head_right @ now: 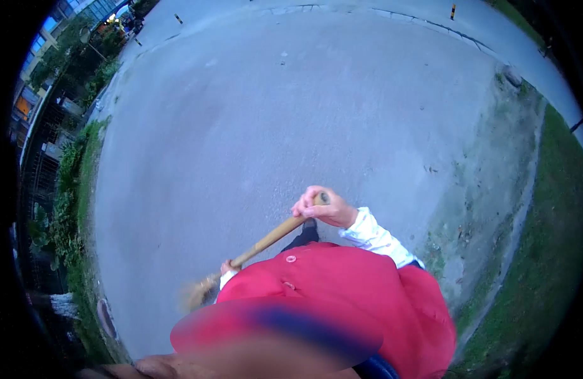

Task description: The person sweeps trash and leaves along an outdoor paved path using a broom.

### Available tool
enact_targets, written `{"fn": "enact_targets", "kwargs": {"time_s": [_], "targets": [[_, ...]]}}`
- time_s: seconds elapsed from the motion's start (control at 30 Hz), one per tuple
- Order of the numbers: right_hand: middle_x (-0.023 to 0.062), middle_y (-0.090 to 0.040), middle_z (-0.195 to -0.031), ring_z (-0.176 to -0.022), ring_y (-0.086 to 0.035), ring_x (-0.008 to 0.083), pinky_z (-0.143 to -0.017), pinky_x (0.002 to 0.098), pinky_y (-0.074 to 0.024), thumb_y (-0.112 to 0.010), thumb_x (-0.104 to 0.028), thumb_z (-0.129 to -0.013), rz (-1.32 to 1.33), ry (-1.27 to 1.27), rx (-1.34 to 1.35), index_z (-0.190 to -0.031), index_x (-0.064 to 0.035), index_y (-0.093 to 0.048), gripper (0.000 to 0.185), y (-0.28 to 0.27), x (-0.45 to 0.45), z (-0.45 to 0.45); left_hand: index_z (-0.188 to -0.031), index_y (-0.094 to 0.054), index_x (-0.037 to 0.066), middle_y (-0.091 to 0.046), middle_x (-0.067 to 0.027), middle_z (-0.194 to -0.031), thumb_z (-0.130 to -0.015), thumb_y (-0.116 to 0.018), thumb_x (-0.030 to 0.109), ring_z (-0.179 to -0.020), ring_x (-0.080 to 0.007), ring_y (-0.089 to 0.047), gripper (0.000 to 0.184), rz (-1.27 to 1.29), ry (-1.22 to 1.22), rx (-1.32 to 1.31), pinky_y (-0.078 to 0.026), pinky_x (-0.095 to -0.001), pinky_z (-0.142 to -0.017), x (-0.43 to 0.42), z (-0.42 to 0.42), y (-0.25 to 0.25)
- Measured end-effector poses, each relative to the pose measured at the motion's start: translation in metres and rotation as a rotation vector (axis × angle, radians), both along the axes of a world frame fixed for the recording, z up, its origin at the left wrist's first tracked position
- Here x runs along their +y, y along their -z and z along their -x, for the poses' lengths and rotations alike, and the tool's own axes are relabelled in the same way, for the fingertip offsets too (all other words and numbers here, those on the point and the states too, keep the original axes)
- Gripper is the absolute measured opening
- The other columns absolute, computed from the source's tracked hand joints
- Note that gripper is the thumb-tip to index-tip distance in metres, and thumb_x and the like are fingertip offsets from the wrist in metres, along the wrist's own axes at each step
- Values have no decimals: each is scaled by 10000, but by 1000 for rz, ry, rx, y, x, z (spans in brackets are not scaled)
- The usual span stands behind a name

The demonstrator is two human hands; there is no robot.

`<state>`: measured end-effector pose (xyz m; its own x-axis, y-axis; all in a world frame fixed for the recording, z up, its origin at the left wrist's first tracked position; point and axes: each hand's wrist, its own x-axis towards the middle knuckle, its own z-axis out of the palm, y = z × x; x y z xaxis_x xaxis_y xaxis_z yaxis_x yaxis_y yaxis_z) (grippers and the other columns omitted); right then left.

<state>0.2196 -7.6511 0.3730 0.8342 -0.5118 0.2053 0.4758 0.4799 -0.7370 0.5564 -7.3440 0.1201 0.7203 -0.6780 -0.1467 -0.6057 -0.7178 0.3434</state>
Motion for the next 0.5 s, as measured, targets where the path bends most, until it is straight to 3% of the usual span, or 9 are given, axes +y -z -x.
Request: {"fn": "enact_targets", "kwargs": {"time_s": [0.03, 0.1, 0.27, 0.33, 0.37, 0.43, 0.5], "targets": [[77, -555, -776, -868, -562, 226, -921, 442, -365, -612, -23, -767, -21, 85, 30, -748, -76, -472, 151, -4, -25, 3, -817, -652, 51, -631, -186, -815, -628, -694, 201, -784, -372, -597, 245, 19, 57, 10, -473, -438, -716, -53, -12, -11], [84, -552, -781, -871, -557, 231, -942, 463, -350, -597, -7, -765, -63, 275, 75, -759, -77, -465, 150, -9, -68, 11, -824, -654, 93, -621, -132, -846, -600, -710, 185, -832, -337, -571, 248, 1, 261, -57, -459, -419, -766, -152, -56, 24], [73, -490, -727, -836, -518, 244, -969, 513, -311, -556, 4, -767, -63, 782, 112, -787, -84, -433, 152, -19, -116, 49, -829, -661, 156, -616, -69, -847, -589, -694, 118, -887, -276, -549, 245, 29, 560, -107, -442, -385, -819, -413, -54, 19], [66, -480, -738, -856, -501, 235, -969, 507, -307, -575, -48, -782, -29, 984, 149, -818, -89, -423, 162, -22, -121, 55, -843, -662, 159, -619, -61, -856, -608, -675, 142, -901, -266, -548, 236, 65, 727, -105, -440, -395, -819, -513, -31, 19], [53, -469, -745, -865, -486, 227, -971, 493, -307, -599, -112, -799, -15, 1081, 139, -840, -102, -416, 188, -23, -127, 55, -819, -637, 169, -600, -59, -818, -580, -700, 140, -860, -283, -551, 249, 138, 842, -94, -451, -404, -761, -564, -19, 24], [38, -454, -742, -846, -472, 214, -972, 477, -308, -618, -176, -807, 92, 1255, 249, -852, -114, -413, 219, -23, -148, 56, -842, -635, 178, -601, -47, -823, -583, -708, 178, -884, -260, -554, 269, 48, 987, -111, -446, -412, -768, -661, 29, -5], [29, -450, -742, -823, -462, 204, -972, 466, -309, -635, -211, -799, 115, 1436, 239, -849, -123, -413, 244, -20, -173, 59, -826, -630, 174, -598, -48, -802, -588, -700, 206, -875, -245, -562, 251, 93, 1163, -123, -442, -410, -766, -748, 77, 0]]}}
